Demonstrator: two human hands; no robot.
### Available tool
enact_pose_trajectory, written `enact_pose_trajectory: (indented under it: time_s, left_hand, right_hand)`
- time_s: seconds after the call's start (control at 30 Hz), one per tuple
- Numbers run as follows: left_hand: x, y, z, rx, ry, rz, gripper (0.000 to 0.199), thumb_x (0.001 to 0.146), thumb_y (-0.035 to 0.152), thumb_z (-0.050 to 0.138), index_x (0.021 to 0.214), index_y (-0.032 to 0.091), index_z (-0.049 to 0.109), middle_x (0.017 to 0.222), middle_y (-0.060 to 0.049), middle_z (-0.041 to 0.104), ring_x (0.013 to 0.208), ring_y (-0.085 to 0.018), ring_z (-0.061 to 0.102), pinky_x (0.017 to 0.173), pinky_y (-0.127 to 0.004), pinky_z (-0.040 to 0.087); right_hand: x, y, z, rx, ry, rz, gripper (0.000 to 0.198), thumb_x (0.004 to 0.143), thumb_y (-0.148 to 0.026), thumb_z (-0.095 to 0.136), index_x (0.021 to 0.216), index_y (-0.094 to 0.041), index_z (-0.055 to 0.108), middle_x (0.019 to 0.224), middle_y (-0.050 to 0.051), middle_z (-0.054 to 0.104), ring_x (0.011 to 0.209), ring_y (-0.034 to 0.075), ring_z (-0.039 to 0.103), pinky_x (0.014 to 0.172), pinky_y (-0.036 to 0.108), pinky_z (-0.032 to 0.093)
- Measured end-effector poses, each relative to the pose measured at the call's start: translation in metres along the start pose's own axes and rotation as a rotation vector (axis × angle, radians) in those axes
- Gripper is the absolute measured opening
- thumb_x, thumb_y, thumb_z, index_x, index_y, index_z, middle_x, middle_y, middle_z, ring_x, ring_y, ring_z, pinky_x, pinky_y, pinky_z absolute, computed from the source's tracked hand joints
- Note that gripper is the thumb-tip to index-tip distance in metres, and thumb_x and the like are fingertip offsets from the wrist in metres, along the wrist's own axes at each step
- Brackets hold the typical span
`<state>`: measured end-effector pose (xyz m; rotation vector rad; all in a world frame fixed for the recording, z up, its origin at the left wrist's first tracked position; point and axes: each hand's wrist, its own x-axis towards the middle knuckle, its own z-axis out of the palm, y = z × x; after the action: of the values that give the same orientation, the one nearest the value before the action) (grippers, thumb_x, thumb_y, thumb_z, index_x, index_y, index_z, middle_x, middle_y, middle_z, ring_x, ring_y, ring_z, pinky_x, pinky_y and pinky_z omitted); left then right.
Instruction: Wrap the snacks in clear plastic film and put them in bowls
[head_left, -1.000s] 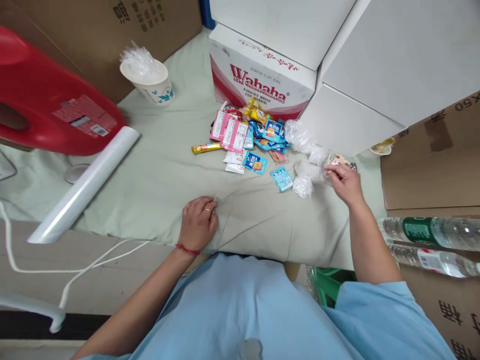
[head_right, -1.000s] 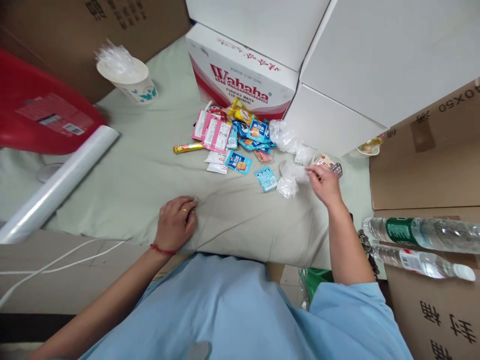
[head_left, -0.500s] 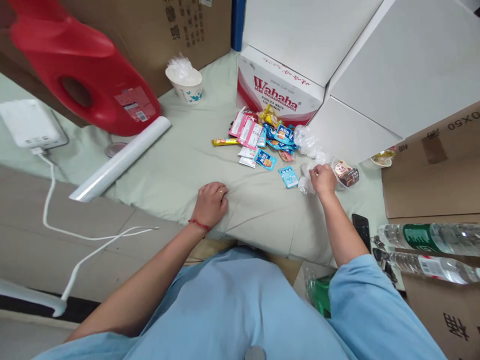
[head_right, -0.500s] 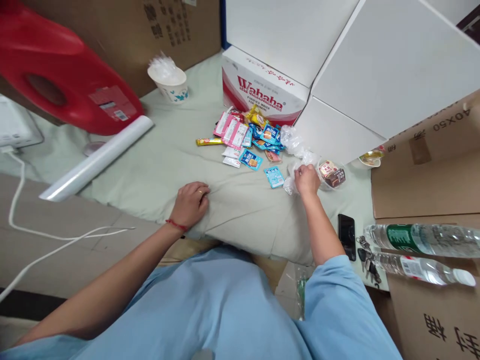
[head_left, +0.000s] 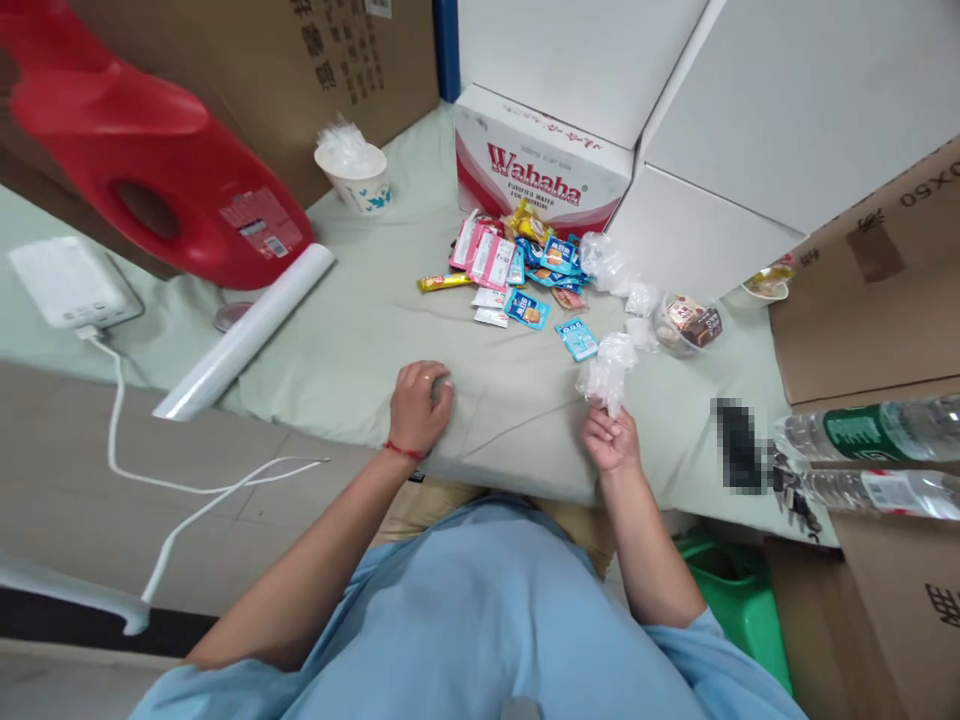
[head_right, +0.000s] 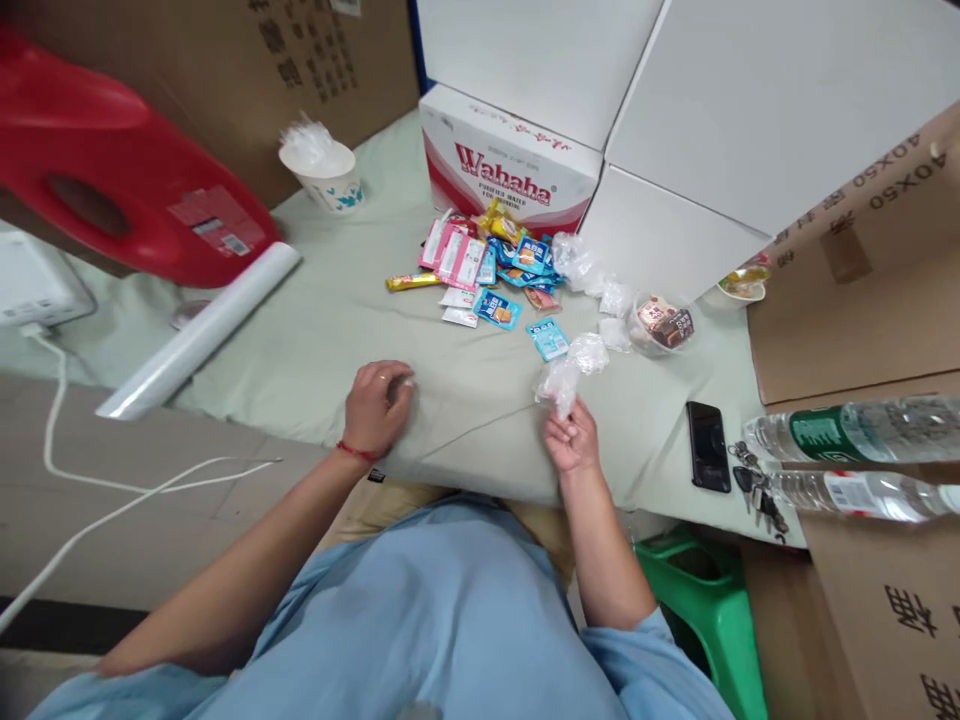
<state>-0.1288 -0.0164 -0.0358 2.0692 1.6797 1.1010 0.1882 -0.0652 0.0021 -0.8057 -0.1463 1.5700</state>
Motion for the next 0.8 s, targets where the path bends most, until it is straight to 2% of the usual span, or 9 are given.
enact_pose_trajectory:
  time_s: [0.1,0.17,0.3,0.37,0.47,0.53,0.63,0.7,0.8]
  left_hand:
    - [-0.01,0.021,-0.006,-0.159,0.069,0.022,0.017,0.097,0.03,0.052,0.105,0.021,0.062,0.106,-0.011,0.067,0.107,-0.026,0.061,0.099,-0.045,0.051]
    - [-0.018,0.045,-0.008,-0.318,-0.044,0.095,0.026,0.097,0.037,0.059,0.117,0.021,0.06,0.116,-0.011,0.065,0.11,-0.025,0.062,0.098,-0.043,0.053]
    - [-0.025,0.091,-0.004,-0.463,-0.207,0.245,0.062,0.087,0.053,0.073,0.138,0.024,0.054,0.144,-0.017,0.054,0.136,-0.032,0.052,0.114,-0.05,0.044]
    - [-0.021,0.1,0.002,-0.479,-0.217,0.26,0.051,0.09,0.049,0.071,0.134,0.025,0.06,0.145,-0.015,0.056,0.14,-0.032,0.048,0.117,-0.052,0.04]
    - [-0.016,0.097,0.011,-0.519,-0.223,0.245,0.018,0.095,0.036,0.065,0.108,0.026,0.074,0.123,-0.009,0.07,0.138,-0.03,0.05,0.118,-0.052,0.037]
    - [-0.017,0.091,0.016,-0.597,-0.239,0.222,0.012,0.094,0.034,0.066,0.096,0.026,0.076,0.112,-0.007,0.073,0.133,-0.029,0.053,0.117,-0.05,0.037]
    - [-0.023,0.086,0.019,-0.798,-0.293,0.051,0.016,0.093,0.037,0.067,0.092,0.024,0.075,0.11,-0.007,0.072,0.12,-0.025,0.06,0.11,-0.044,0.043]
    - [-0.026,0.085,0.02,-0.955,-0.322,-0.175,0.021,0.094,0.042,0.065,0.091,0.023,0.072,0.105,-0.006,0.072,0.107,-0.022,0.064,0.101,-0.039,0.048]
    - [-0.024,0.082,0.02,-1.142,-0.265,-0.498,0.029,0.089,0.05,0.068,0.087,0.021,0.066,0.09,-0.002,0.07,0.088,-0.017,0.062,0.088,-0.032,0.049]
  right_hand:
    - [-0.008,0.019,-0.001,0.039,0.014,0.044,0.016,0.082,-0.005,0.064,0.078,-0.019,0.056,0.073,-0.004,0.068,0.034,0.0,0.028,0.03,0.009,0.03]
    - [-0.013,0.028,0.003,-0.01,0.008,0.067,0.014,0.08,-0.007,0.067,0.081,-0.019,0.06,0.076,-0.003,0.069,0.036,0.001,0.028,0.031,0.01,0.031]
    - [-0.024,0.048,0.018,-0.155,-0.009,0.103,0.012,0.078,-0.016,0.074,0.081,-0.019,0.063,0.077,-0.002,0.069,0.039,0.002,0.028,0.033,0.012,0.031]
    - [-0.029,0.058,0.025,-0.185,-0.006,0.138,0.013,0.078,-0.018,0.076,0.081,-0.019,0.063,0.075,-0.002,0.069,0.04,0.002,0.028,0.033,0.012,0.031]
    - [-0.039,0.066,0.03,-0.17,0.018,0.173,0.014,0.077,-0.02,0.077,0.082,-0.019,0.064,0.077,0.0,0.071,0.04,0.002,0.027,0.032,0.012,0.03]
    - [-0.046,0.067,0.032,-0.151,0.04,0.2,0.014,0.077,-0.021,0.076,0.085,-0.018,0.065,0.083,0.001,0.075,0.041,0.002,0.026,0.032,0.012,0.03]
    - [-0.054,0.065,0.033,-0.155,0.047,0.264,0.016,0.078,-0.022,0.075,0.09,-0.018,0.066,0.095,0.004,0.078,0.041,0.002,0.027,0.031,0.011,0.028]
    - [-0.056,0.064,0.032,-0.191,0.03,0.313,0.017,0.079,-0.025,0.076,0.091,-0.019,0.066,0.097,0.005,0.078,0.041,0.002,0.028,0.03,0.01,0.027]
    - [-0.054,0.064,0.029,-0.251,0.006,0.371,0.021,0.078,-0.029,0.079,0.087,-0.018,0.065,0.086,0.005,0.077,0.04,0.002,0.027,0.03,0.01,0.025]
